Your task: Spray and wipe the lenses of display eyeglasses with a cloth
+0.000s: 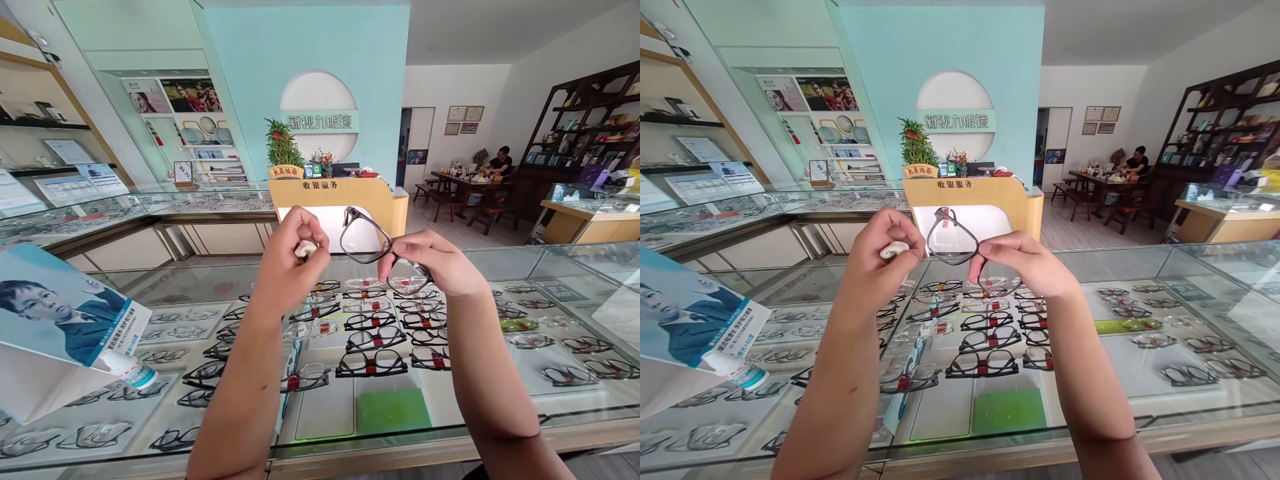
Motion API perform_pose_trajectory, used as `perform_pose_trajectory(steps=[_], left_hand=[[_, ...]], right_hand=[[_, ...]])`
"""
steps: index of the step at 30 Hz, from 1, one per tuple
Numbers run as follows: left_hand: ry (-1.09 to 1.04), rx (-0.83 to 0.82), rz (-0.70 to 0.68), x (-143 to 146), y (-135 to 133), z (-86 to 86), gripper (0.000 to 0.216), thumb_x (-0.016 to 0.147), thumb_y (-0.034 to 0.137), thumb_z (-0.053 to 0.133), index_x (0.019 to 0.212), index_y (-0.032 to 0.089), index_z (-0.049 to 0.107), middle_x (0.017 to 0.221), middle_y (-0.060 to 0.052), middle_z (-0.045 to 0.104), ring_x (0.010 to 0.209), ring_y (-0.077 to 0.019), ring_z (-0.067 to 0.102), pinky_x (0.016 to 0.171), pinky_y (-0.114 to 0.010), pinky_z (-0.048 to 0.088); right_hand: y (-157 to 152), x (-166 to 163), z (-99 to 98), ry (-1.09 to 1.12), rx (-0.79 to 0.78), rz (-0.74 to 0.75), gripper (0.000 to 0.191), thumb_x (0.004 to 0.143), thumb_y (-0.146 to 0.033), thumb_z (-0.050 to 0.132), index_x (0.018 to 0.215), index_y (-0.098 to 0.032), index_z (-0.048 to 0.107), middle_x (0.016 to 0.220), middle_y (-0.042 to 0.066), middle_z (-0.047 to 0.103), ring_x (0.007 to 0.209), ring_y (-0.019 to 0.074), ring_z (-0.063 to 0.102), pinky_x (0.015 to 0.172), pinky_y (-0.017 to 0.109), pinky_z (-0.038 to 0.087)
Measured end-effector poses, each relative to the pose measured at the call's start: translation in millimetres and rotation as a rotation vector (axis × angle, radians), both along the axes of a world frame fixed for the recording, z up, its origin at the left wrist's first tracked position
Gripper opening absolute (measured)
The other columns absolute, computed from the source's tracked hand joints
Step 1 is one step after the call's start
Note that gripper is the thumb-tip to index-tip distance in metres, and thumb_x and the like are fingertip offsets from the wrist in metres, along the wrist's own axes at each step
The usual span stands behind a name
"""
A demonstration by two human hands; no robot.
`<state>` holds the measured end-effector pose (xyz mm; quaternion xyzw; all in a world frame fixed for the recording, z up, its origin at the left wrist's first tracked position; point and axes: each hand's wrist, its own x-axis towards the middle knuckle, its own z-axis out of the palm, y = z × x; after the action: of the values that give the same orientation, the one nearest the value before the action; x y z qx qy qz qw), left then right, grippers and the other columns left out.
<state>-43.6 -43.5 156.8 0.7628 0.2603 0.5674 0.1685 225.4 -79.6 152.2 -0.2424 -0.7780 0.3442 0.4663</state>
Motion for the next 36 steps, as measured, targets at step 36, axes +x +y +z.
perform_pose_trajectory(steps=[36], left_hand=[[-0.171,0.447,0.485,7.0,21.8,-17.2,0.078,0.081,0.057,0.104,0.148,0.032,0.072,0.14,-0.011,0.074,0.094,-0.0258,0.075,0.075,-0.042,0.064]], right_hand=[[-0.3,-10.2,-5.3,0.021,0.744,-0.763,0.063,0.101,-0.053,0.081,0.158,-0.034,0.063,0.157,0.013,0.071,0.145,0.0392,0.066,0.122,0.064,0.054]])
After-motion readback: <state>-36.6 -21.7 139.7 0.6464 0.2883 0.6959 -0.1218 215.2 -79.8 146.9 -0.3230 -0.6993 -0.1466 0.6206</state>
